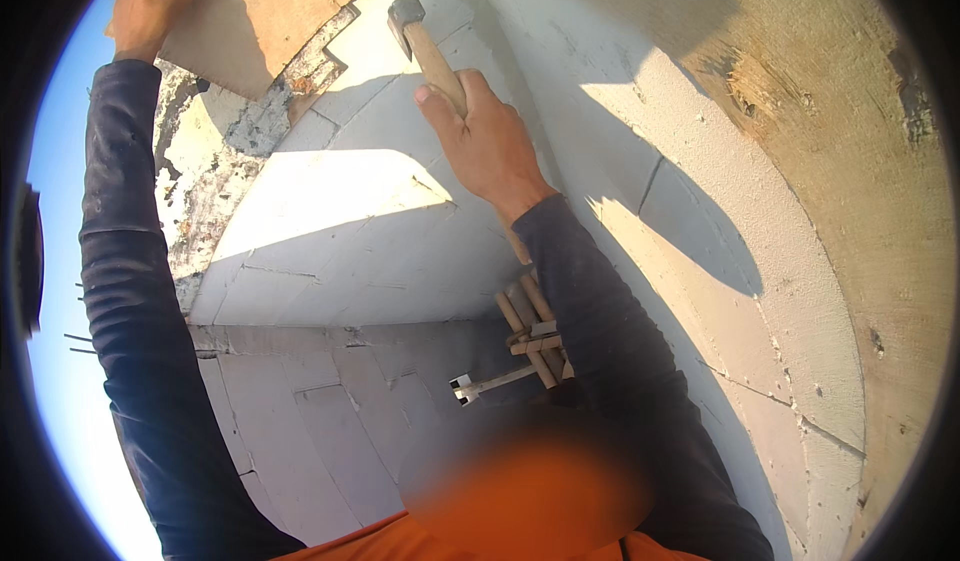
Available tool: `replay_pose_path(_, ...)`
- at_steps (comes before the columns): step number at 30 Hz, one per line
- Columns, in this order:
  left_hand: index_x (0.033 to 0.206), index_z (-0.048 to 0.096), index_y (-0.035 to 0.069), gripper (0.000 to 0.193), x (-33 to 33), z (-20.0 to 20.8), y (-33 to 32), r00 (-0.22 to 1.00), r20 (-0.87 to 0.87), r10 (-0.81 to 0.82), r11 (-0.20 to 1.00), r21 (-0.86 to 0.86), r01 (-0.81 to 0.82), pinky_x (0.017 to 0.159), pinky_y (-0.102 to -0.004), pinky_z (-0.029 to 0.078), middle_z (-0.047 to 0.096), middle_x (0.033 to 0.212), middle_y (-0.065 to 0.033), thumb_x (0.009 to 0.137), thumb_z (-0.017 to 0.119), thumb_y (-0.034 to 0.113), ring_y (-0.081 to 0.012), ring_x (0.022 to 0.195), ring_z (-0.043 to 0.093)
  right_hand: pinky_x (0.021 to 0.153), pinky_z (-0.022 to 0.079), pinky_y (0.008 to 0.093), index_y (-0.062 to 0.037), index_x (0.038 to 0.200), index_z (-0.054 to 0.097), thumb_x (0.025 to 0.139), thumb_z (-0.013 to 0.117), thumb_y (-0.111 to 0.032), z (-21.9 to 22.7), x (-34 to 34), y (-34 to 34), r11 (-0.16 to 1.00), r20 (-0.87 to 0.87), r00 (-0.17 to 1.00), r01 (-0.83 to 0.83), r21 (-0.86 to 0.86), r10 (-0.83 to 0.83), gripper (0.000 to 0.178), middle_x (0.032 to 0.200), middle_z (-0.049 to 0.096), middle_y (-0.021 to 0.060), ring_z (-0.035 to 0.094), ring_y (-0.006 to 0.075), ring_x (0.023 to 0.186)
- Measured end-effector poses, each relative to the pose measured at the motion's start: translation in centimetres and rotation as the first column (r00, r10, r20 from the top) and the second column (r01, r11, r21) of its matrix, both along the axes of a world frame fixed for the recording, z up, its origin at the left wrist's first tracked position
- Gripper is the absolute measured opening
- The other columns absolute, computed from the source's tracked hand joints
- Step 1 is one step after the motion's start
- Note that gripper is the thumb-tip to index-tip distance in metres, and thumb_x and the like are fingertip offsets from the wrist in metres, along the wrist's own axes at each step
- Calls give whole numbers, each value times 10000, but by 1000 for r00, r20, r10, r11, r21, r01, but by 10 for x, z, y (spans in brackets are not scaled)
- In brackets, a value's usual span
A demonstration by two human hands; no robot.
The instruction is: The person positions a piece of plywood against a wall structure, hammers nails into the top corner, and uses a hand saw to cut through the board along the edge of the wall.
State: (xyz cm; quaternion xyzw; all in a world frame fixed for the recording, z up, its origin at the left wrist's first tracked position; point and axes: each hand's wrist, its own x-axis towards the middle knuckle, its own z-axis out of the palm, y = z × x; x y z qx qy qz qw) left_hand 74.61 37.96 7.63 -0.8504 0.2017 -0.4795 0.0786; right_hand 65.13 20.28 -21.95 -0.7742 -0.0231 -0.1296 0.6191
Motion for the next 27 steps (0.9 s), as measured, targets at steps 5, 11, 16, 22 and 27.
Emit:
replay_pose_path(5,1350,532,-1,721,-1,-3,-1,998,66,-25,1000,16,24,1033,-496,515,644,1275,-247,838,868,379,-389,1182,638,653,540,443,17,1189,588,1058,571,-519,8,0,-1,1000,105,994,-4,-13,5,552,733,675,174,710,326,696)
replay_pose_path(11,1352,537,-3,722,1,-1,1,999,45,0,1000,-5,1,1031,-499,503,643,1276,-264,831,874,367,-412,1185,630,659,545,471,20,1155,585,1049,597,-496,31,15,-3,998,177,984,-20,-52,29,526,744,686,208,713,380,694)
replay_pose_path(16,1385,526,19,757,6,1,6,999,53,7,1000,-12,-7,1029,-516,499,628,1292,-261,828,886,382,-427,1198,613,639,553,462,22,1167,581,1061,586,-480,35,22,-2,995,166,985,-27,-94,42,513,740,687,216,724,369,683)
replay_pose_path(22,1353,610,31,837,46,13,32,995,95,-19,990,138,5,963,-473,506,722,1212,-156,859,747,693,-323,1097,708,632,558,455,23,1188,574,1073,570,-473,38,20,-2,994,169,984,-30,-104,47,510,740,686,226,728,368,684)
replay_pose_path(27,1349,611,29,835,37,10,22,994,107,30,989,138,-44,962,-473,507,722,1220,-152,848,769,678,-323,1128,696,651,558,470,23,1197,571,1071,575,-482,36,21,-2,994,190,981,-10,-113,32,520,752,687,231,724,394,703)
